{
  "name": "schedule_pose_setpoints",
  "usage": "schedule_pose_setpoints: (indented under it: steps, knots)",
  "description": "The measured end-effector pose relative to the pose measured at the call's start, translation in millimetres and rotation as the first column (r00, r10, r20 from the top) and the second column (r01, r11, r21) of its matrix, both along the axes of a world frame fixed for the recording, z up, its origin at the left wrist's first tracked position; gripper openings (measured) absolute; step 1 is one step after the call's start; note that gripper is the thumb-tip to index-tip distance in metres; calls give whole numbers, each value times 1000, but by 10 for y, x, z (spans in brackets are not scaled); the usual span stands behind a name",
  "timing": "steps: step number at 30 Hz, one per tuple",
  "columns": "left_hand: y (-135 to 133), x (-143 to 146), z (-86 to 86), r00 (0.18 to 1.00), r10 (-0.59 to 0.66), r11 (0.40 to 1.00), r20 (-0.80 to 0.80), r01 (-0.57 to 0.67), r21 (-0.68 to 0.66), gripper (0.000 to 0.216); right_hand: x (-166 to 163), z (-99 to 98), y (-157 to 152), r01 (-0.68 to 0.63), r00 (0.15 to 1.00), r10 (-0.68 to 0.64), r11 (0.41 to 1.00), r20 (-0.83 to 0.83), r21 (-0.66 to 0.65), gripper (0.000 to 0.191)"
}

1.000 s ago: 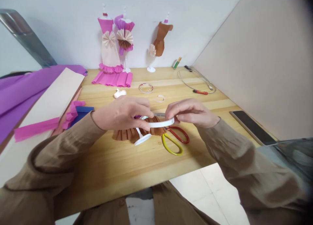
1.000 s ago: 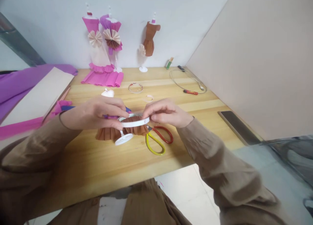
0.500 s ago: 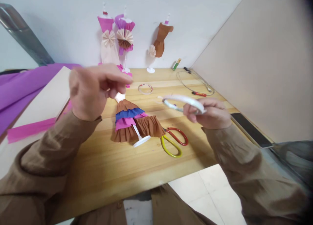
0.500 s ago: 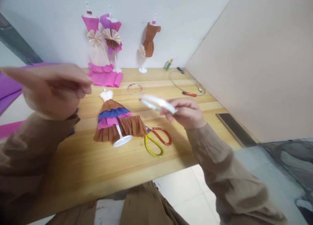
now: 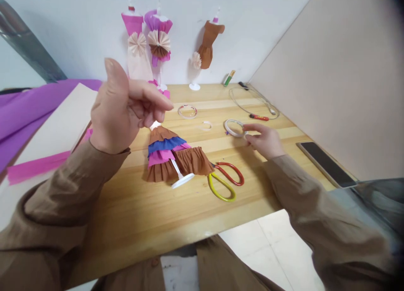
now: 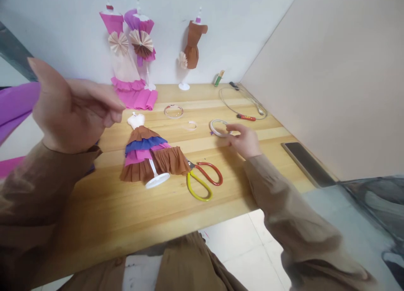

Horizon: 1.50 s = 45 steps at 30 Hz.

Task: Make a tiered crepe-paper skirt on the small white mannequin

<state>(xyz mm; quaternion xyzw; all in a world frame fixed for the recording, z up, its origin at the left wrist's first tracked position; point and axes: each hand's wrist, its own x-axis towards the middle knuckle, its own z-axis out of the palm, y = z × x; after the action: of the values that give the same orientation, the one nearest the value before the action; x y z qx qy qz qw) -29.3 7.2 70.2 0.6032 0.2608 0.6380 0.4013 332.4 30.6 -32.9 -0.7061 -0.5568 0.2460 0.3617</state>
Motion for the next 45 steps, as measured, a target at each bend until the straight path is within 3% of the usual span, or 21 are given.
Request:
schedule_pose_setpoints:
  steps: [3, 5, 7, 9, 10, 12, 16, 20, 23, 26, 30, 33, 36, 39, 43, 45]
  knots:
    - [20, -58, -18, 986, -16, 999, -164, 21, 28, 64, -118, 36, -195, -167, 968, 168, 986, 188, -17, 27]
    - [50, -99, -29, 890, -51, 998, -453, 63, 12, 47, -242, 25, -363, -371, 896, 374, 927, 239, -57, 35]
    - [96, -124, -66, 640, -112, 989, -760, 145, -24, 30, -374, -15, -519, -524, 796, 517, 849, 314, -68, 39]
    - [153, -124, -145, 373, -119, 972, -920, 231, -32, 19, -484, -57, -621, -540, 758, 513, 840, 404, -54, 33]
    - [180, -118, -195, 287, -89, 966, -954, 257, -13, 18, -523, -70, -648, -532, 750, 506, 844, 427, -66, 28]
    - [223, -101, -295, 200, -28, 960, -979, 278, 29, 21, -567, -69, -665, -510, 752, 506, 853, 424, -112, 20]
    - [240, -91, -393, 225, -15, 958, -974, 282, 50, 23, -563, 26, -695, -471, 802, 486, 872, 346, -133, 18]
    - [209, -79, -381, 338, -100, 954, -936, 299, 6, 20, -529, 167, -849, -448, 878, 470, 874, 93, -187, 22]
    - [172, -17, -378, 447, -135, 968, -884, 248, -22, 16, -521, 274, -976, -454, 890, 450, 852, -81, -260, 26]
    - [100, 78, -386, 517, -171, 972, -839, 228, -57, 17, -542, 392, -1047, -453, 889, 452, 849, -69, -274, 27]
    - [-47, 186, -366, 561, -188, 970, -806, 235, -63, 22, -596, 565, -1093, -453, 886, 464, 861, -7, -233, 27]
    - [-143, 228, -333, 585, -175, 981, -792, 172, -90, 22, -618, 676, -1138, -474, 877, 480, 854, -24, -214, 30]
    - [-183, 244, -334, 586, -174, 984, -792, 132, -119, 19, -581, 748, -1173, -479, 877, 461, 850, -134, -219, 36]
    - [-149, 225, -387, 562, -105, 991, -821, 126, -41, 16, -476, 753, -1140, -425, 899, 382, 879, -214, -216, 41]
    - [7, 103, -436, 493, 5, 985, -870, 147, 90, 14, -280, 576, -958, -273, 960, 250, 936, -127, -222, 39]
    - [93, 12, -422, 390, 48, 968, -920, 209, 140, 16, -188, 413, -848, -175, 985, 169, 960, -44, -217, 32]
